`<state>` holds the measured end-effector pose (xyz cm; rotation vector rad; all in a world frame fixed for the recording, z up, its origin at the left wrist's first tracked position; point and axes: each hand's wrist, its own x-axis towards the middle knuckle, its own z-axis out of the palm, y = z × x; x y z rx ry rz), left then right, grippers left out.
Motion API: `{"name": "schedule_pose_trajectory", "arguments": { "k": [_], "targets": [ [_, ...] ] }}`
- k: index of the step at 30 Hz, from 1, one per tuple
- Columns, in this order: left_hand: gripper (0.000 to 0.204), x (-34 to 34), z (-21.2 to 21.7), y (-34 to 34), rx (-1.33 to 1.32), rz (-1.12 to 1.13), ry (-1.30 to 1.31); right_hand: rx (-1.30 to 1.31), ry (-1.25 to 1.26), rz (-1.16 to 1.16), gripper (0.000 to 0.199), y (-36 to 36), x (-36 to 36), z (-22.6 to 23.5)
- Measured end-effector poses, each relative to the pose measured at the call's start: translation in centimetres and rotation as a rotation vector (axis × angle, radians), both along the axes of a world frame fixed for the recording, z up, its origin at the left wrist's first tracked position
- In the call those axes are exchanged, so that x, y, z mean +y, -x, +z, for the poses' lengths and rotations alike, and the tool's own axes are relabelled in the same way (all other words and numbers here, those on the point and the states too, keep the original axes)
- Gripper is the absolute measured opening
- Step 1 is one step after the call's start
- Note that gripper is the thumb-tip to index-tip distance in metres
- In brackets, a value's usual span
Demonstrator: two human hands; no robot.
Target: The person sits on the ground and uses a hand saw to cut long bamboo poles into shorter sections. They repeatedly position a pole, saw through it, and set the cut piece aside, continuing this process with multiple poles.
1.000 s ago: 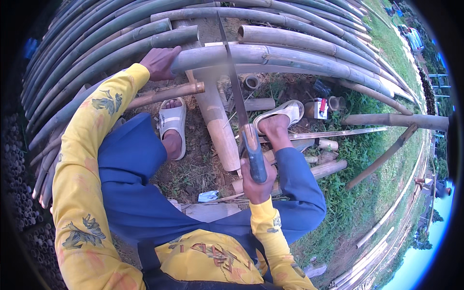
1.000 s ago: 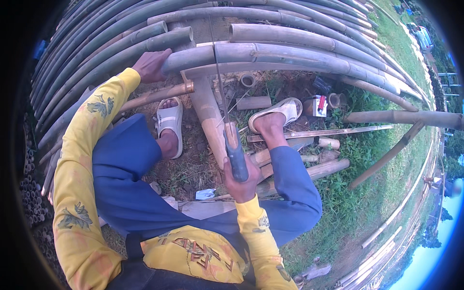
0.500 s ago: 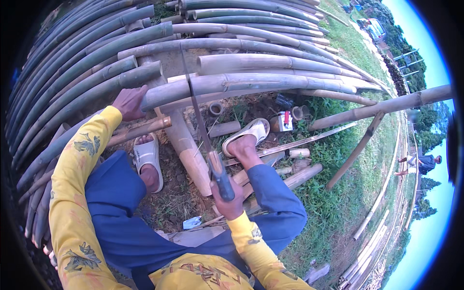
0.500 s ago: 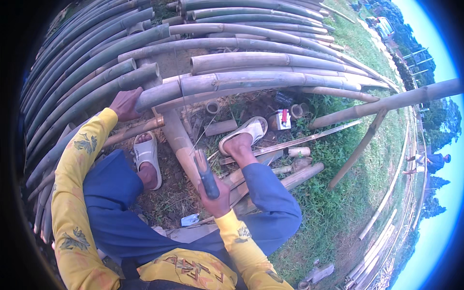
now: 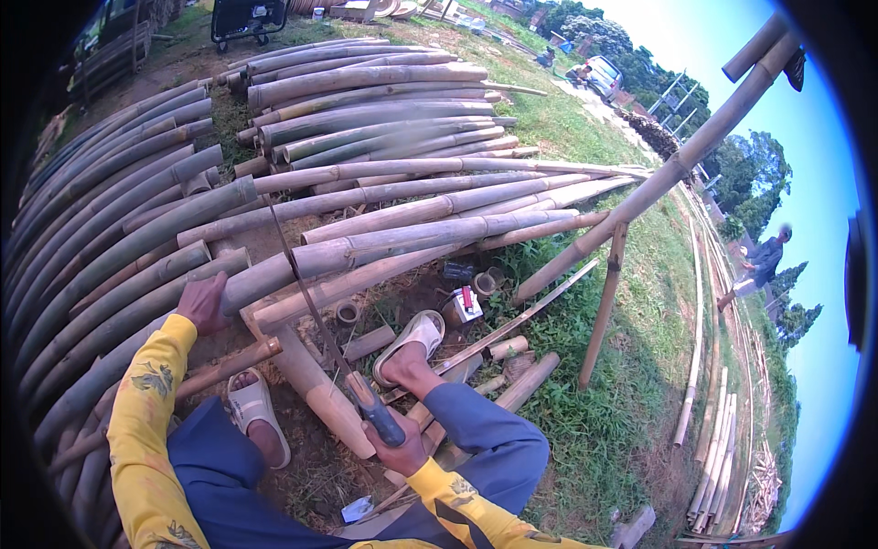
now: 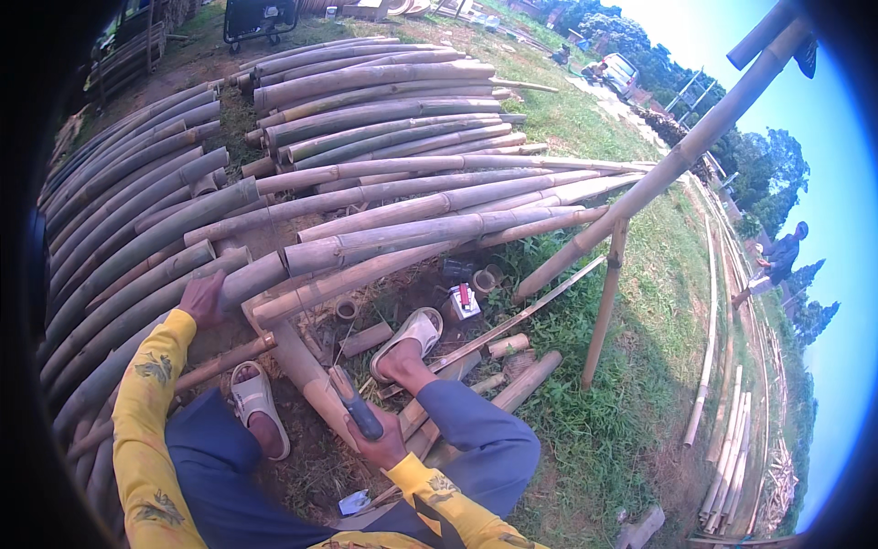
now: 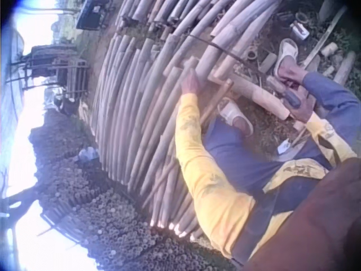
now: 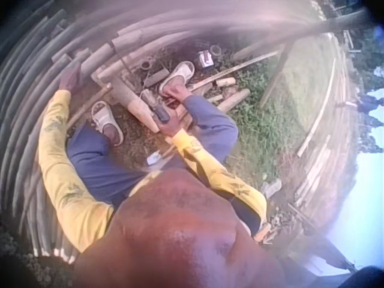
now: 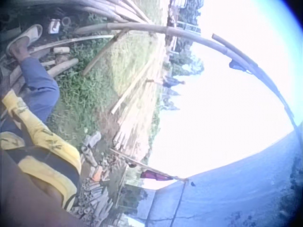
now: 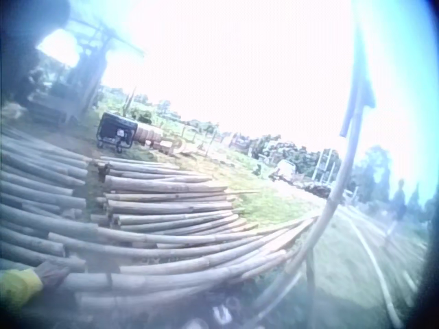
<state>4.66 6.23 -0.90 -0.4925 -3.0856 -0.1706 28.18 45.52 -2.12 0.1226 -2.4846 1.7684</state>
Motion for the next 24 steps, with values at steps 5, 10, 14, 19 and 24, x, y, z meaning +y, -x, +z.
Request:
{"name": "schedule_pose_trajectory", "arguments": {
  "k": [5,10,14,19,24],
  "targets": [
    [0.067,-0.2,1.7,-0.8,-0.060,0.076,-0.023,-0.057,-0.157,0.008,0.023,-9.8,3.0,3.1],
    [0.069,1.0,0.3,0.3,-0.064,0.040,-0.019,0.145,0.048,0.054,0.014,7.7,-2.4,-0.4],
    [0.070,0.2,-0.5,0.8,-0.070,0.048,-0.022,0.150,0.044,0.035,0.015,8.8,-4.3,-0.8],
    [0.064,0.1,0.4,0.1,-0.077,0.030,-0.015,0.035,-0.167,-0.028,0.016,-7.5,1.2,0.6],
    [0.065,-0.1,-0.2,0.0,-0.054,0.004,-0.037,0.113,-0.010,0.035,0.011,4.2,-3.2,-0.9]
  ]
}}
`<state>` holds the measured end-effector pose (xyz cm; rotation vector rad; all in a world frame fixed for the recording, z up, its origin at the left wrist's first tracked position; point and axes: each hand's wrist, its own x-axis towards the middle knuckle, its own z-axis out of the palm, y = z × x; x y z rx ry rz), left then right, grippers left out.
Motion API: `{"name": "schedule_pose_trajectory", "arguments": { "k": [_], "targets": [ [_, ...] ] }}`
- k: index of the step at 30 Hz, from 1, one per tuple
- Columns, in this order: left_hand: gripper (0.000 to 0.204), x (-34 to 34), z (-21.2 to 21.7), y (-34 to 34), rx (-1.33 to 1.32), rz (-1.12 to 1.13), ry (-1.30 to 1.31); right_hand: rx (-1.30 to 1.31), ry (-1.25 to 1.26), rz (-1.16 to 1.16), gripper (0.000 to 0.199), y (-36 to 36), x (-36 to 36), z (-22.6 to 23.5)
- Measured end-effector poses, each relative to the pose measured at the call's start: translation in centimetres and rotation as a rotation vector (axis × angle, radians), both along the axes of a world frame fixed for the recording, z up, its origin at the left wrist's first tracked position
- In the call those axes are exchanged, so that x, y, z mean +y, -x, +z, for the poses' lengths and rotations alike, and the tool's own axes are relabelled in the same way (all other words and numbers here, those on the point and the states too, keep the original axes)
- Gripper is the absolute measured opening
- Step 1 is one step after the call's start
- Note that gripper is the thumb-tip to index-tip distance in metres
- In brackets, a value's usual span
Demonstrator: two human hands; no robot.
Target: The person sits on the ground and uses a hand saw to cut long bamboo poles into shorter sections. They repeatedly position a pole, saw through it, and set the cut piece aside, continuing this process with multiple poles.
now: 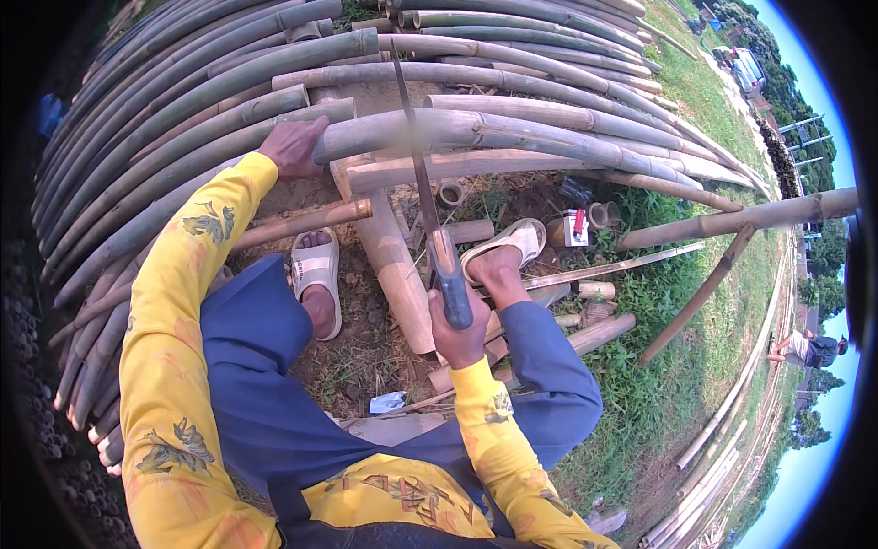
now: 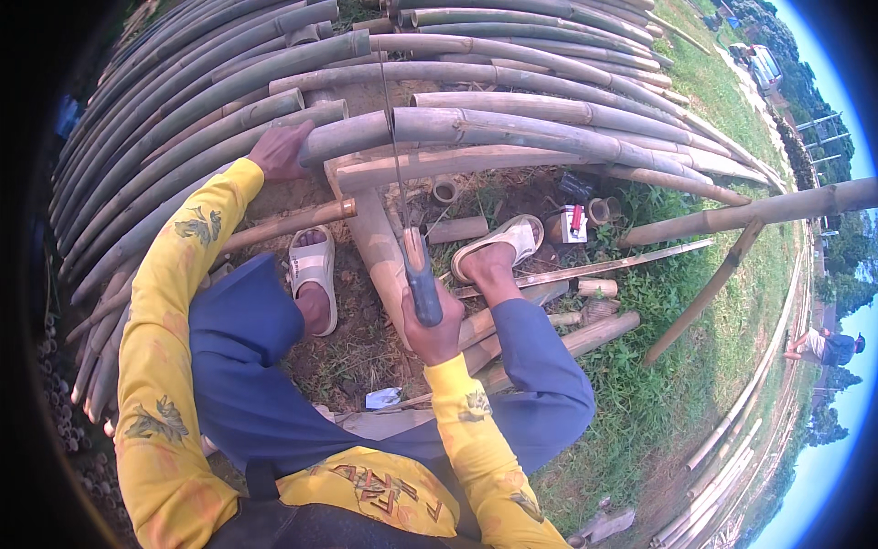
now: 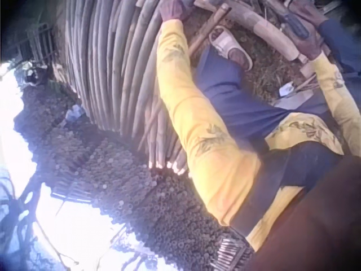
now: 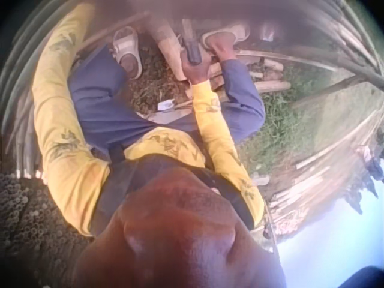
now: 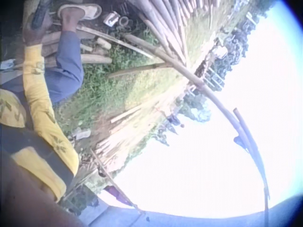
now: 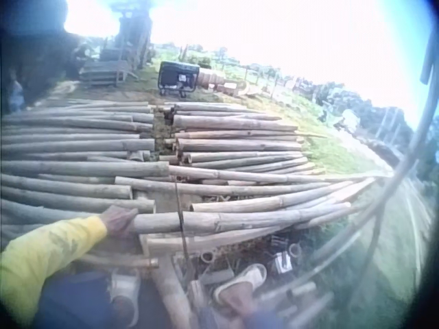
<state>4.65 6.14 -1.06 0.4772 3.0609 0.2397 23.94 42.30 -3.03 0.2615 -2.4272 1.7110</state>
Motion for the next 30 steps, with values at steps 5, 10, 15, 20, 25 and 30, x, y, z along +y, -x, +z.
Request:
{"name": "schedule_pose_trajectory", "arguments": {
  "k": [5,10,15,20,25,30],
  "targets": [
    [0.063,0.5,0.2,0.3,0.048,0.003,-0.004,0.027,0.067,0.015,0.010,5.0,-1.3,-0.6],
    [0.060,-0.6,-0.9,0.4,0.099,0.008,-0.007,-0.046,-0.177,-0.065,0.030,-11.4,4.7,0.3],
    [0.062,-0.1,-0.6,1.3,0.117,-0.029,-0.030,-0.011,-0.054,-0.039,0.012,0.0,1.0,-1.0],
    [0.064,0.3,0.6,0.2,-0.026,0.022,0.029,-0.042,0.058,-0.041,0.014,-0.4,2.5,-1.3],
    [0.064,-0.3,-0.5,-0.6,0.061,-0.005,-0.049,-0.052,-0.068,-0.057,0.015,-8.1,4.3,0.8],
    [0.061,0.2,0.4,-0.4,-0.020,-0.032,-0.009,-0.015,0.075,-0.030,0.010,0.7,0.9,-0.4]
  ]
}}
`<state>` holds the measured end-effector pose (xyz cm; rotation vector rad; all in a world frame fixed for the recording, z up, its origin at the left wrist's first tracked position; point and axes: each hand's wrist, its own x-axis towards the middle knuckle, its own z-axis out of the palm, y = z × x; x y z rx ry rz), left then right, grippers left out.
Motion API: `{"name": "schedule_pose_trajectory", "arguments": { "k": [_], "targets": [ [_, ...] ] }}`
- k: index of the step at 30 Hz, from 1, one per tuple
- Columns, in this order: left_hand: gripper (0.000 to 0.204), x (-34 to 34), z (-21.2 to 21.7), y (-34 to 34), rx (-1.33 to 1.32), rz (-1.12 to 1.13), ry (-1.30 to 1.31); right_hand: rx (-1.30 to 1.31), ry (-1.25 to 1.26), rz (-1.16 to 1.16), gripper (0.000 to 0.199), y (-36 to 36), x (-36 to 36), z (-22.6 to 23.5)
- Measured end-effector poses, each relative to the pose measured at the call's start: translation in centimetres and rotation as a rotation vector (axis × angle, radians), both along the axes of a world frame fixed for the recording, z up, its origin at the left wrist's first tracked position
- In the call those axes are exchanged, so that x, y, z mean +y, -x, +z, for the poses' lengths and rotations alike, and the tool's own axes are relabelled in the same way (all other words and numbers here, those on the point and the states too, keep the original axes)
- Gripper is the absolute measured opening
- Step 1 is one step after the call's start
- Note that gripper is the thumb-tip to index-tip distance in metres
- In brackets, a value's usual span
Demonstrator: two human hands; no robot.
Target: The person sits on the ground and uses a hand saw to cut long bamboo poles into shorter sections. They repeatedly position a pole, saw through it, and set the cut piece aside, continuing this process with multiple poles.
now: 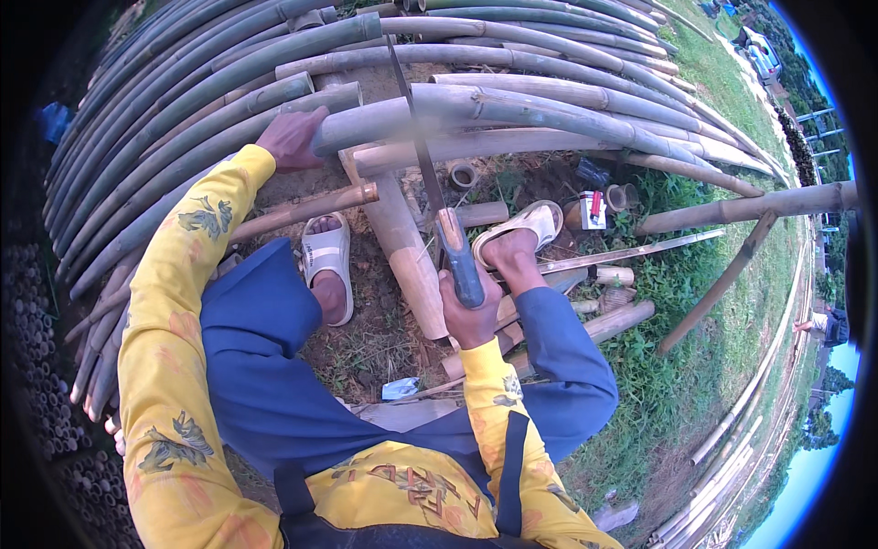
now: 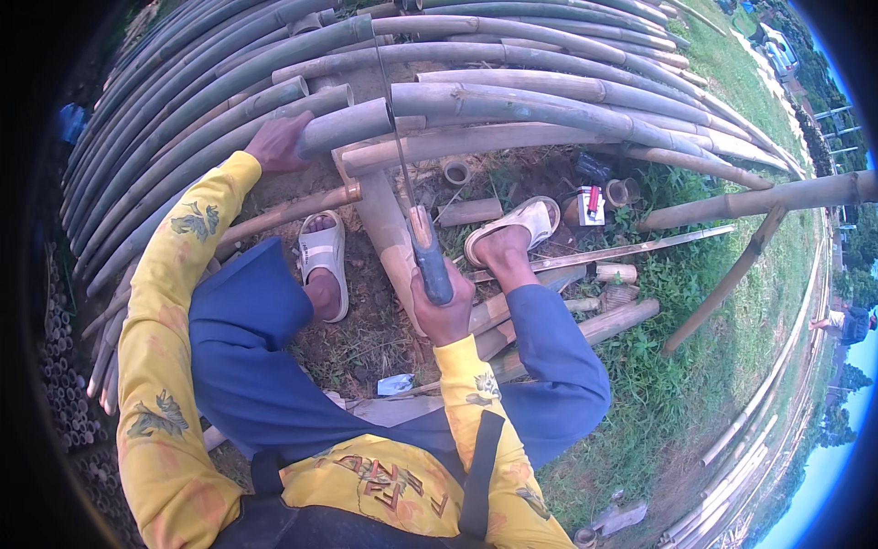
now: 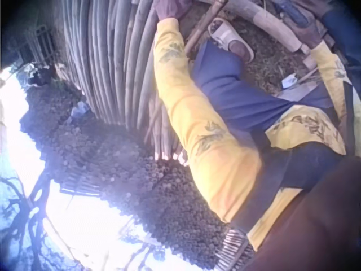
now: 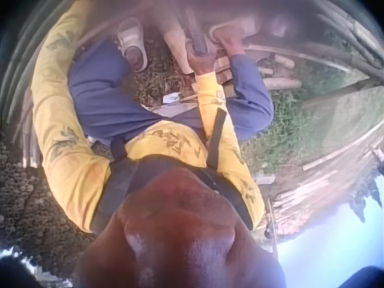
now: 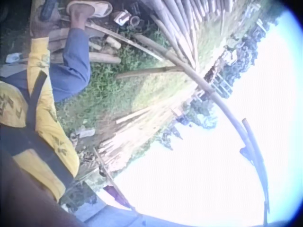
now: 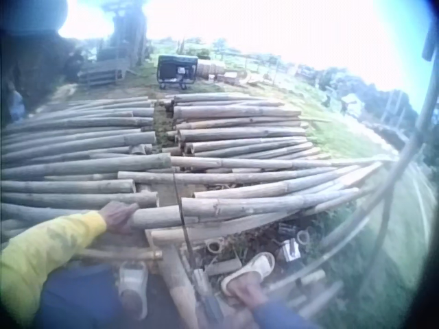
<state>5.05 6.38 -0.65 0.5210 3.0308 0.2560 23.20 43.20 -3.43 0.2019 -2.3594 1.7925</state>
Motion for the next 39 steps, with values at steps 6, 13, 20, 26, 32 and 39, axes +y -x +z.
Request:
{"name": "schedule_pose_trajectory", "arguments": {
  "k": [6,13,20,26,32,39],
  "targets": [
    [0.060,-0.9,-0.2,-0.6,0.019,0.062,0.021,0.028,-0.088,0.000,0.012,-3.9,2.0,1.8],
    [0.061,-1.1,0.0,0.3,-0.041,0.076,0.031,0.047,-0.246,-0.196,0.011,-12.8,10.3,8.3],
    [0.067,-3.7,1.4,-1.6,-0.426,0.046,-0.108,0.273,-0.395,-0.403,0.010,-13.3,17.1,12.1],
    [0.071,-9.2,-0.1,-6.1,-0.127,0.335,0.214,0.283,-0.416,-0.595,0.011,-11.9,16.5,13.3],
    [0.070,-11.8,0.3,-3.3,0.192,0.697,0.397,0.300,-0.449,-0.680,0.013,-12.3,17.9,13.9],
    [0.061,-9.6,2.6,-4.6,0.002,0.688,0.215,0.254,-0.450,-0.756,0.015,-16.0,19.7,15.0]
  ]
}}
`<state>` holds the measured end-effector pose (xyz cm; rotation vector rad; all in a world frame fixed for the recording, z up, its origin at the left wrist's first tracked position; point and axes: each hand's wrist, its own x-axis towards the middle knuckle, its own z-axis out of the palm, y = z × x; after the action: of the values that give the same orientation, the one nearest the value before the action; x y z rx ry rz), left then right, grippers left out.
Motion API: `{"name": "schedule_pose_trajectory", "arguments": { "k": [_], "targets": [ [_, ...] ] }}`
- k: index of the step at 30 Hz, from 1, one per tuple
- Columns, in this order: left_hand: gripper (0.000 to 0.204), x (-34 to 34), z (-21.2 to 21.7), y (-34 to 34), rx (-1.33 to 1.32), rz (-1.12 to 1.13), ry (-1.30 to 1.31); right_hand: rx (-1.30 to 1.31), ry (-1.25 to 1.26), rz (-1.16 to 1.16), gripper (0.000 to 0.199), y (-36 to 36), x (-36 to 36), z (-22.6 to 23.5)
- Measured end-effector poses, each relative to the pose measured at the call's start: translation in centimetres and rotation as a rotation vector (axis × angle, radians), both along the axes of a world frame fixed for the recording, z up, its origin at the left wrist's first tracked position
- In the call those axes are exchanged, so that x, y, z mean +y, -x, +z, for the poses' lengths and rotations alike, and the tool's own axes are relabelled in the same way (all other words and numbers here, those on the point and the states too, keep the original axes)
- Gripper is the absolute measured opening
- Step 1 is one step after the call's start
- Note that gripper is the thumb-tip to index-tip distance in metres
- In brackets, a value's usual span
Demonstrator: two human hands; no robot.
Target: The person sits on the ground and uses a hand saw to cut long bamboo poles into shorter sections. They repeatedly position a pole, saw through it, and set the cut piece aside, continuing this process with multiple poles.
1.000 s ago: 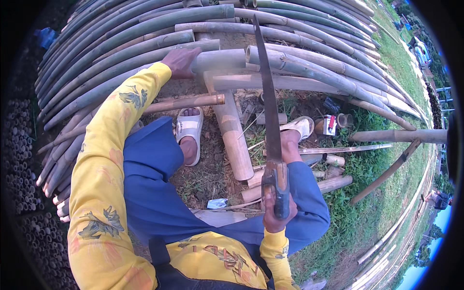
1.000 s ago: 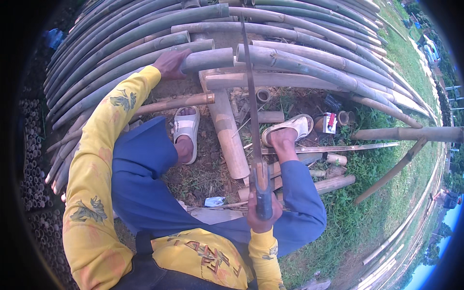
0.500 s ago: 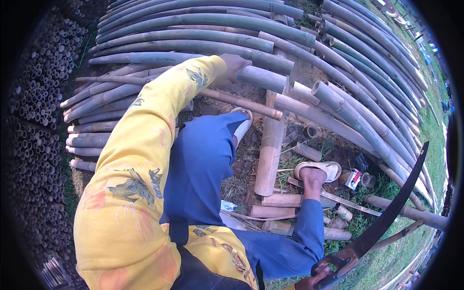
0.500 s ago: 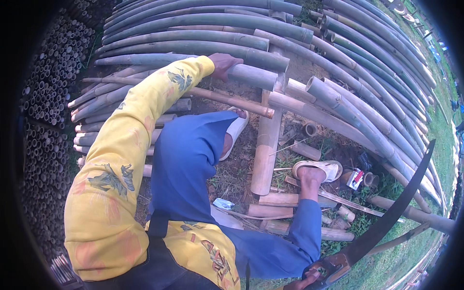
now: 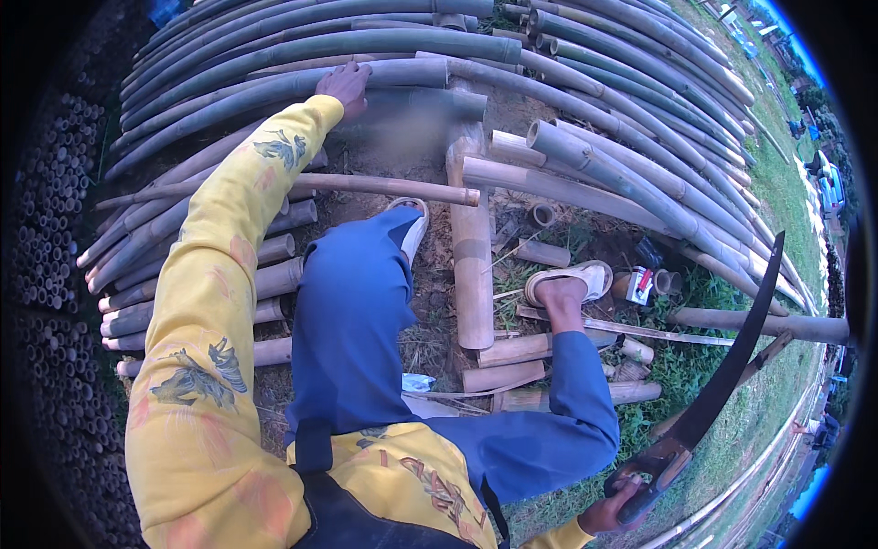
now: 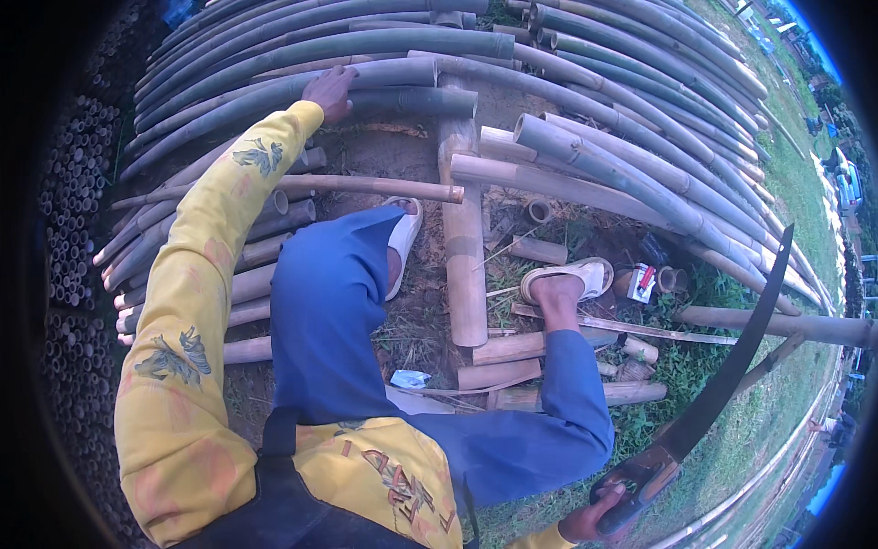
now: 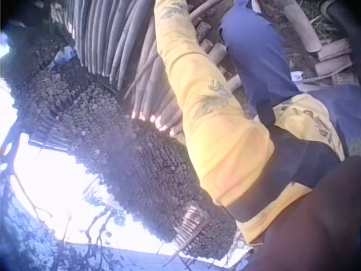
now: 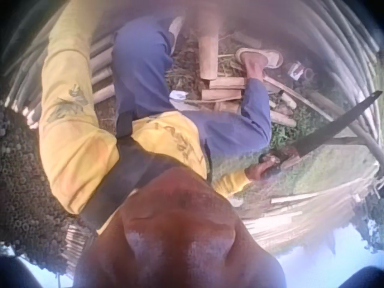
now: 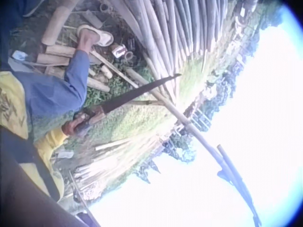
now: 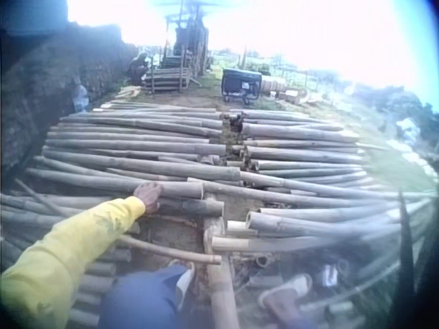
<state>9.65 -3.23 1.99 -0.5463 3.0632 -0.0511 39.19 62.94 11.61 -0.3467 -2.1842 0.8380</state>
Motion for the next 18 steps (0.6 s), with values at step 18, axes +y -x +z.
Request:
{"name": "schedule_pose_trajectory", "arguments": {
  "k": [18],
  "targets": [
    [0.041,15.3,8.6,1.1,-0.064,-0.682,-0.313,-0.326,0.007,-0.311,0.014,-18.7,0.5,-6.8]
  ]
}}
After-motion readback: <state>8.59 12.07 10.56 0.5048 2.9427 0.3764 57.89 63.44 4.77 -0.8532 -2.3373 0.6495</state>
